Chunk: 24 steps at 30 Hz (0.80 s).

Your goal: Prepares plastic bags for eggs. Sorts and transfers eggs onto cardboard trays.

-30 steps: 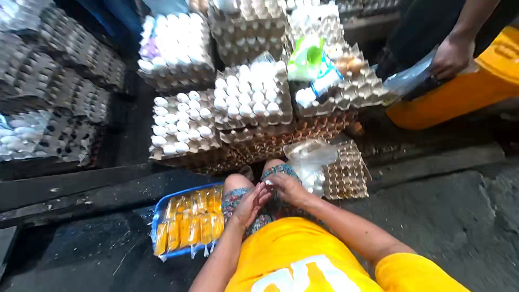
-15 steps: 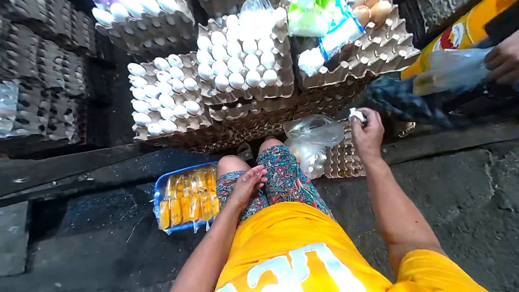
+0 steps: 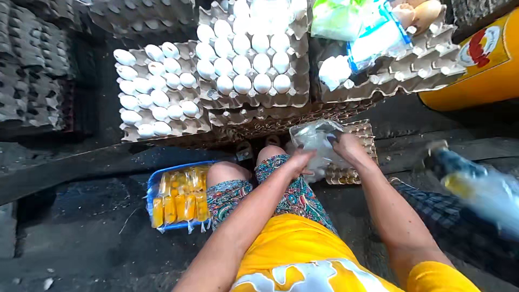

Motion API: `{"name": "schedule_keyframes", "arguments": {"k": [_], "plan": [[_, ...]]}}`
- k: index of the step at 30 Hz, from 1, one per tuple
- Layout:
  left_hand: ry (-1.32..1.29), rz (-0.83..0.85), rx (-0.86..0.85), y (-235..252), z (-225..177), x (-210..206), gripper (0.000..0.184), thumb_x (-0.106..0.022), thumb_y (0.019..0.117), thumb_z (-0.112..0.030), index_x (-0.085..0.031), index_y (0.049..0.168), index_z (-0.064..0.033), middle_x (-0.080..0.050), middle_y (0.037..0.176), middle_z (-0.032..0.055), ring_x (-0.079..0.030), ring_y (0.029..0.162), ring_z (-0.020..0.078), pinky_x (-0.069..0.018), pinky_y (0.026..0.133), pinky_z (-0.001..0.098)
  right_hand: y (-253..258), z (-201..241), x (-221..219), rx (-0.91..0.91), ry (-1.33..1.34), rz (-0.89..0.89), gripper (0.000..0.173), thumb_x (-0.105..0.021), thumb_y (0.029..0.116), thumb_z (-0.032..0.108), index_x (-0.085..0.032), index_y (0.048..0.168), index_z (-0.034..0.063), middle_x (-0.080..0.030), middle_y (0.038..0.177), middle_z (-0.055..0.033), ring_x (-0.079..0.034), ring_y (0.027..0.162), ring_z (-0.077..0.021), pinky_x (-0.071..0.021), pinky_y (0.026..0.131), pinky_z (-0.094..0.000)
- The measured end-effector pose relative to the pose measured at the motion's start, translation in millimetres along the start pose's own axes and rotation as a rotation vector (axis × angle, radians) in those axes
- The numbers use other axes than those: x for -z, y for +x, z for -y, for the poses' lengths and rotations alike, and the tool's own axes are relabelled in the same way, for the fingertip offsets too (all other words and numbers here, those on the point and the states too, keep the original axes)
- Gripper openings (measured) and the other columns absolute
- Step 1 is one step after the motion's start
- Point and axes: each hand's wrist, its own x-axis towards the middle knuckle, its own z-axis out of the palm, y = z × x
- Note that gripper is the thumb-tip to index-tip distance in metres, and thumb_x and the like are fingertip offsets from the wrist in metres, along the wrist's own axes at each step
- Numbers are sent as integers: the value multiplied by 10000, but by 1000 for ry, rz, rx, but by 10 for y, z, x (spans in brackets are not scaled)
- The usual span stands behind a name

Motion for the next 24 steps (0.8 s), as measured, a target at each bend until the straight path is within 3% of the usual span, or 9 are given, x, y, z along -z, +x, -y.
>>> {"name": "schedule_keyframes", "arguments": {"k": [3, 6, 8, 11, 14, 16, 19, 21, 24], "plan": [[43, -25, 41, 202, 23, -48, 759, -650, 1021, -254, -218, 1620, -82, -411, 1539, 270, -539, 1302, 397, -506, 1017, 525, -83, -9, 38, -145, 72, 392, 345, -529, 1083, 246, -642, 1303, 6, -688, 1128, -261, -700, 956, -395, -539, 896, -599], [205, -129, -66, 334, 63, -28, 566, -660, 1006, -201, -455, 1488, 13, -529, 1452, 250, -576, 1274, 364, -485, 1046, 516, -135, -47, -25, -232, 161, 678, 342, -509, 1093, 223, -600, 1360, 30, -664, 1180, -229, -689, 915, -313, -560, 837, -499], [354, -200, -213, 362, 59, -6, 405, -607, 1006, -104, -573, 1396, 3, -591, 1396, 218, -607, 1255, 337, -488, 1064, 510, -132, -89, -9, -225, 167, 735, 336, -506, 1095, 226, -599, 1359, 40, -660, 1200, -217, -684, 947, -303, -558, 840, -486], [524, -234, -350, 207, 48, 21, 410, -567, 981, -22, -604, 1389, -47, -549, 1444, 188, -579, 1284, 315, -495, 1060, 499, -108, -200, 111, -152, 168, 502, 304, -546, 1074, 189, -660, 1300, 21, -695, 1136, -240, -687, 999, -357, -521, 943, -563], [612, -191, -433, -2, 34, 76, 518, -587, 953, 20, -539, 1465, -46, -426, 1587, 138, -504, 1390, 278, -475, 1102, 465, -57, -270, 107, -132, 172, 61, 296, -564, 1064, 254, -688, 1239, 50, -708, 995, -250, -688, 873, -434, -517, 805, -675], [582, -178, -431, -102, 33, 128, 549, -603, 958, 7, -510, 1496, -55, -377, 1631, 100, -463, 1433, 245, -456, 1128, 447, -32, -235, 29, -79, 173, -25, 316, -568, 1056, 253, -673, 1272, 47, -699, 1004, -264, -675, 874, -458, -503, 774, -694], [519, -201, -420, -207, 35, 189, 590, -613, 962, -10, -479, 1530, -98, -345, 1653, 74, -497, 1405, 238, -492, 1084, 450, 31, -291, -172, 2, 99, 128, 539, -641, 1016, 347, -551, 1461, 57, -625, 1348, -261, -621, 1193, -475, -462, 991, -708], [505, -221, -435, -265, 38, 213, 597, -617, 960, -11, -478, 1533, -101, -353, 1651, 69, -542, 1353, 241, -519, 1034, 442, 36, -348, -304, -53, -6, -9, 628, -693, 972, 381, -533, 1478, 44, -506, 1479, -292, -502, 1310, -550, -412, 994, -766], [492, -208, -448, -355, 54, 228, 606, -636, 964, -21, -469, 1541, -102, -355, 1650, 71, -525, 1375, 225, -522, 1034, 416, 85, -622, -489, -272, -16, -173, 834, -751, 918, 349, -345, 1598, 85, -219, 1658, -286, -213, 1488, -581, -293, 1020, -838]]}}
